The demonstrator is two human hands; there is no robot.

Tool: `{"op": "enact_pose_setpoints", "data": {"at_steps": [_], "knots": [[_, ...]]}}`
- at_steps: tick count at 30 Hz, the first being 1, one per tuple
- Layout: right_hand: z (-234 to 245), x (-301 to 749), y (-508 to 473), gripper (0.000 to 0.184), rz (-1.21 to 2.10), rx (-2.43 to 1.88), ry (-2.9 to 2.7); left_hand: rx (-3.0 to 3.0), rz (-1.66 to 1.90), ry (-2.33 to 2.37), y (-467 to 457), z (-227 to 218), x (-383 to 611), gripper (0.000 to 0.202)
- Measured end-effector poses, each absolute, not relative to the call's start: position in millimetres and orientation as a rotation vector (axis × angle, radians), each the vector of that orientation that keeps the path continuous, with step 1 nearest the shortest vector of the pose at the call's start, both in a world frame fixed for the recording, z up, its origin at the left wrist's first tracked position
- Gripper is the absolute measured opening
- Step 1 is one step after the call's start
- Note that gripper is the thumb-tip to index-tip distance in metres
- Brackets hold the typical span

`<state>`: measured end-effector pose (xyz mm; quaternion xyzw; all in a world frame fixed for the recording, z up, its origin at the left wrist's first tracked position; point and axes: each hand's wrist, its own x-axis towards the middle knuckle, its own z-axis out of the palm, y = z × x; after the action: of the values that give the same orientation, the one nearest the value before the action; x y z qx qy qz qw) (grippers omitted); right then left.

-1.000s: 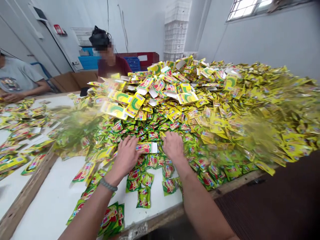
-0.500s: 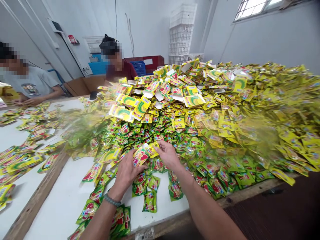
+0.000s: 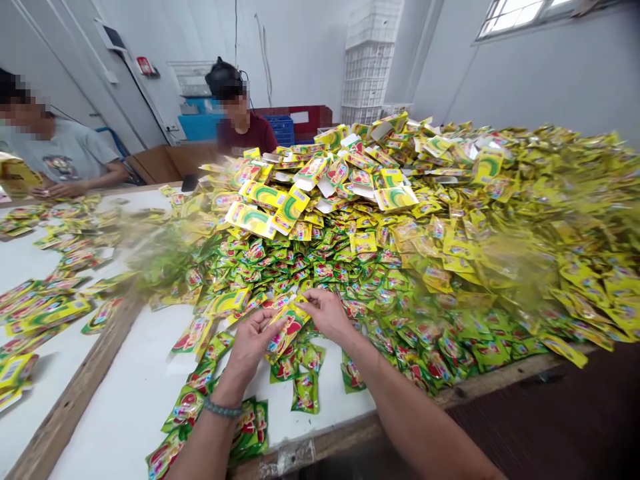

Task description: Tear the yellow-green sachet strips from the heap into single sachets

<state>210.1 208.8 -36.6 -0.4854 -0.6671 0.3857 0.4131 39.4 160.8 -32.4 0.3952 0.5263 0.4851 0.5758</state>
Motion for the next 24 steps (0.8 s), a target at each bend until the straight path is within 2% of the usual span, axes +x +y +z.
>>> {"op": "enact_pose_setpoints", "data": {"at_steps": [5,8,10,12,15,18,24], "knots": [[-21,231,209,0.023,0.954,-1.286,-1.791,0.768,1.104,1.209,162,-34,37,0.052],[-10,249,207,0.042,0.739,-1.416,-2.062,0.712,1.122,1.316,164,-34,31,0.054],[-8,253,204,0.049,0.609,-1.582,-2.271,0.694,1.14,1.364,165,-33,27,0.053],[-11,249,201,0.042,0.545,-1.692,-2.418,0.691,1.156,1.394,166,-30,24,0.053],[-16,242,199,0.018,0.526,-1.639,-2.498,0.703,1.155,1.431,166,-26,22,0.056],[-17,244,205,0.01,0.65,-1.573,-2.282,0.695,1.16,1.426,166,-26,22,0.056],[-18,235,211,0.03,1.031,-1.325,-1.65,0.794,1.142,1.371,164,-30,28,0.054]]}}
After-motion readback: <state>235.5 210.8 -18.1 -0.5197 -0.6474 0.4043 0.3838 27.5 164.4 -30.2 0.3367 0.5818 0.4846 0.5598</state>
